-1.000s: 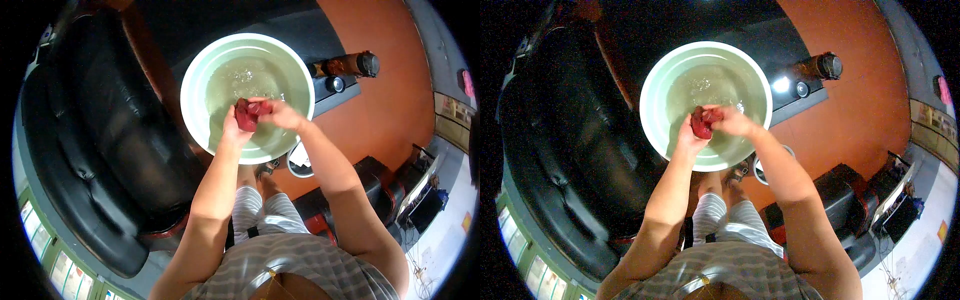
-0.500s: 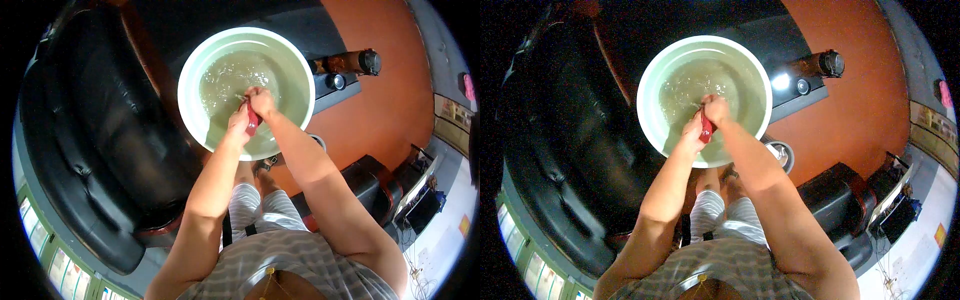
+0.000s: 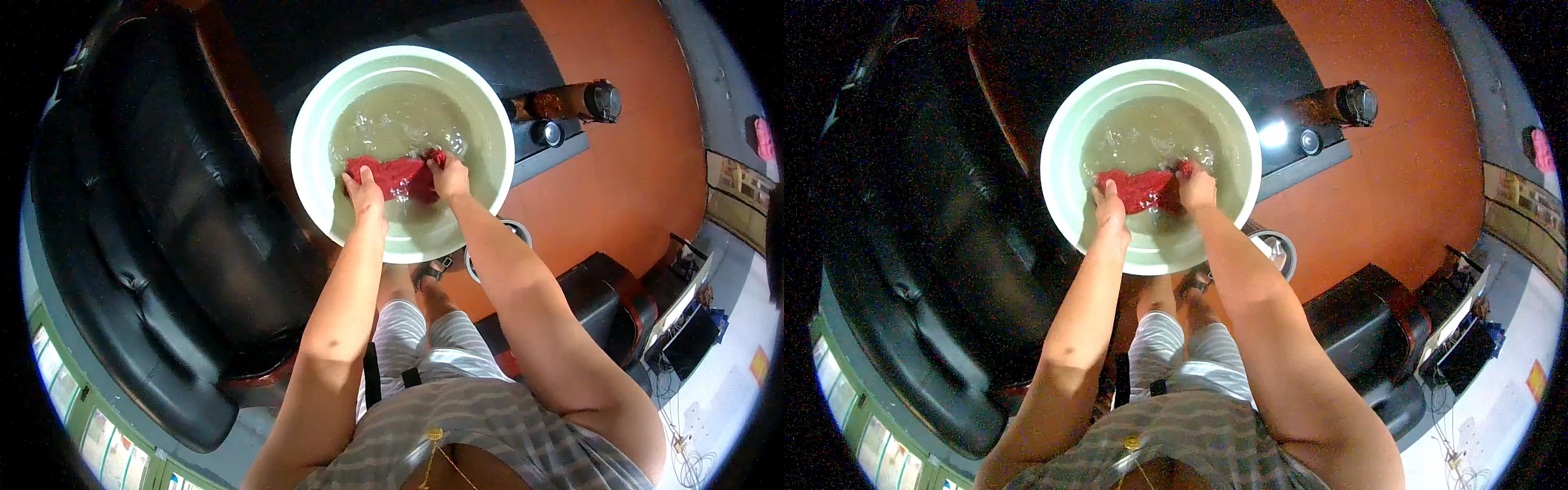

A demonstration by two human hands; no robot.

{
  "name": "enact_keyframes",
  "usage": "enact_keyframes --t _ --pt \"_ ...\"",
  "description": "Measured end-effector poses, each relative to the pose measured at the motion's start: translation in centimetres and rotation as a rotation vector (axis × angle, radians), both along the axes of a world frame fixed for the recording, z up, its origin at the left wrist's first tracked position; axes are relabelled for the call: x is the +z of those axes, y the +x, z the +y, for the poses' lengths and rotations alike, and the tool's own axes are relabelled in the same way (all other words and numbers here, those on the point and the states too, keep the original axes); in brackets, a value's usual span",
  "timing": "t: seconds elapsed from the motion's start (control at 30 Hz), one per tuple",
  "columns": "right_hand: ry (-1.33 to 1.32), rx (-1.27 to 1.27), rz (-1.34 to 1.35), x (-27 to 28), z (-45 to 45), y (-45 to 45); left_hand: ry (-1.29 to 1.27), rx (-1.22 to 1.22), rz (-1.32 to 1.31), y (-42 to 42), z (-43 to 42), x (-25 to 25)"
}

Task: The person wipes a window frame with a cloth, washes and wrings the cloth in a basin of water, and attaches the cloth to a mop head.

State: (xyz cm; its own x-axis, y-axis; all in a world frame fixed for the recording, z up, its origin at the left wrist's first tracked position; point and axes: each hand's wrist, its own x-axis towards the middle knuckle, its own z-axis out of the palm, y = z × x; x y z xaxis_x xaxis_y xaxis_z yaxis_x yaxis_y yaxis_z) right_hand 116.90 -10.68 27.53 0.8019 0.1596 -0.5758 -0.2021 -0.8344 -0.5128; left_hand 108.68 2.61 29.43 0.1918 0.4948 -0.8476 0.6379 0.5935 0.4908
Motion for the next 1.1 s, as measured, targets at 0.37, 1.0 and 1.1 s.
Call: enact_keyframes --t 0.37,1.0,1.1 --pt "0.831 -0.075 0.778 10.2 -0.3 5.4 -0.676 0.414 -0.449 -1.0 1.9 -6.2" --pt "0.299 -0.073 0.119 3.5 4.9 -0.6 -0.561 0.177 -0.341 1.1 -2.7 1.5" --pt "0.010 -0.080 0.154 -1.2 3.5 1.8 -0.485 -0.073 -0.314 0.6 -1.3 3.2"
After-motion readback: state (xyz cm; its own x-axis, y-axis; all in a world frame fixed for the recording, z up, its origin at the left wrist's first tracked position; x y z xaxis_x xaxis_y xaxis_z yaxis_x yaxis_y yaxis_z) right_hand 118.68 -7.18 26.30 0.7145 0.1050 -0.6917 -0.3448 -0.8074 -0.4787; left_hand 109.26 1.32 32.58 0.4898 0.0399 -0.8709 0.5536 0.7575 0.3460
